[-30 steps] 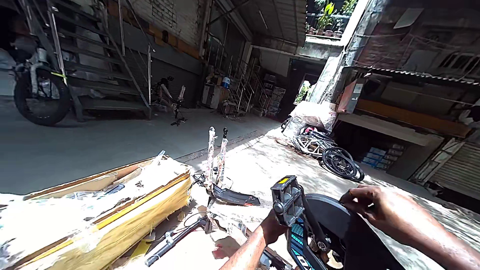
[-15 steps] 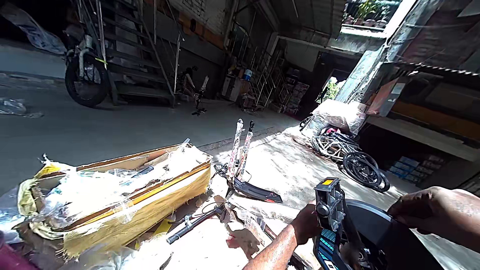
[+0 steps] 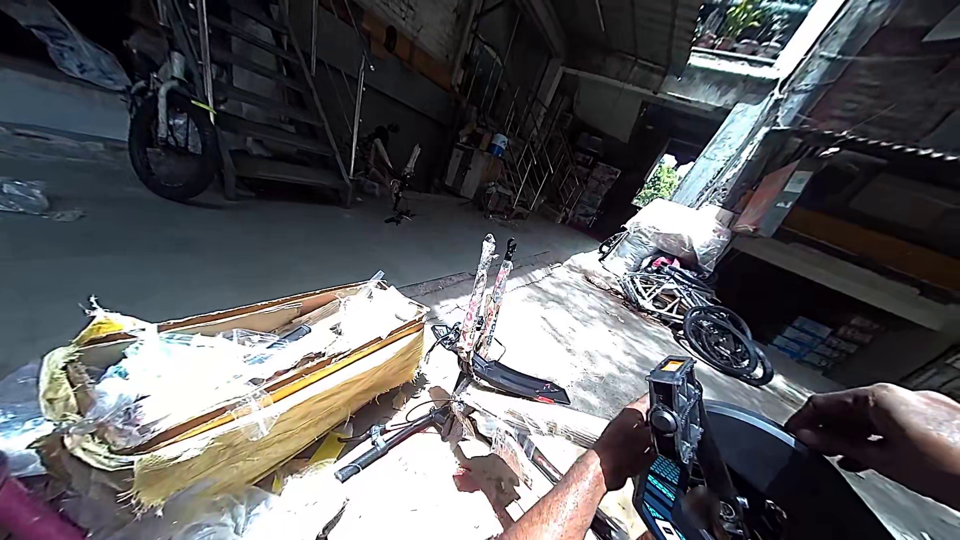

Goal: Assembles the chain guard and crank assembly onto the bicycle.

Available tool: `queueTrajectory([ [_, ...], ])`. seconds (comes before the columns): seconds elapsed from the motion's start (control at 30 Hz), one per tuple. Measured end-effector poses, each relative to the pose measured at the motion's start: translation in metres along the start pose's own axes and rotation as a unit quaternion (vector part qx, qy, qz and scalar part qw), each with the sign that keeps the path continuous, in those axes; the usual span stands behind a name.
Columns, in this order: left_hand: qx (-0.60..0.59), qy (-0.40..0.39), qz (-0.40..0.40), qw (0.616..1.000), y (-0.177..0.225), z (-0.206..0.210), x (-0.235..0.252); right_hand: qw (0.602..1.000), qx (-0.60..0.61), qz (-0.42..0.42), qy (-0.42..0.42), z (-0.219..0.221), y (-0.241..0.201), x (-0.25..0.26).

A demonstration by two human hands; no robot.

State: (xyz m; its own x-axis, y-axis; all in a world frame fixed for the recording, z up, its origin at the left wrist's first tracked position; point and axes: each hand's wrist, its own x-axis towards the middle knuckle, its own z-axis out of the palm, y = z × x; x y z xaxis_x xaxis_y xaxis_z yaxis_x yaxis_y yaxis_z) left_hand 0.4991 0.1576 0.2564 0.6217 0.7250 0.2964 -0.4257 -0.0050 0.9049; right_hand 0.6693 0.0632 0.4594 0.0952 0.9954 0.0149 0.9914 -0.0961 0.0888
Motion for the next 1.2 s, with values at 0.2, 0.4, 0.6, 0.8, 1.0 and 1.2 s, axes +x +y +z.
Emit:
queueTrajectory([
  [0.2,0.061,0.012,-0.013,0.998,0.0,0.0,-0.002,0.998,0.014,-0.046,0.047,0.004,0.022,0.005],
  [0.4,0.063,0.02,0.043,0.997,-0.004,0.002,-0.004,0.998,0.013,-0.057,0.025,-0.001,0.032,0.011],
  [0.6,0.086,0.029,0.076,0.993,-0.01,0.001,-0.005,0.998,0.057,0.017,0.027,0.011,0.027,0.014],
  [0.8,0.016,0.045,0.082,0.996,-0.025,0.001,0.002,0.994,-0.053,-0.036,0.092,0.019,0.016,-0.002],
  [1.0,-0.051,0.069,0.045,0.995,-0.041,0.0,0.008,0.992,-0.117,-0.033,0.046,0.013,0.006,-0.003],
  [1.2,-0.073,0.081,0.046,0.993,-0.049,-0.003,0.011,0.973,-0.205,-0.066,0.084,0.022,-0.005,-0.006],
])
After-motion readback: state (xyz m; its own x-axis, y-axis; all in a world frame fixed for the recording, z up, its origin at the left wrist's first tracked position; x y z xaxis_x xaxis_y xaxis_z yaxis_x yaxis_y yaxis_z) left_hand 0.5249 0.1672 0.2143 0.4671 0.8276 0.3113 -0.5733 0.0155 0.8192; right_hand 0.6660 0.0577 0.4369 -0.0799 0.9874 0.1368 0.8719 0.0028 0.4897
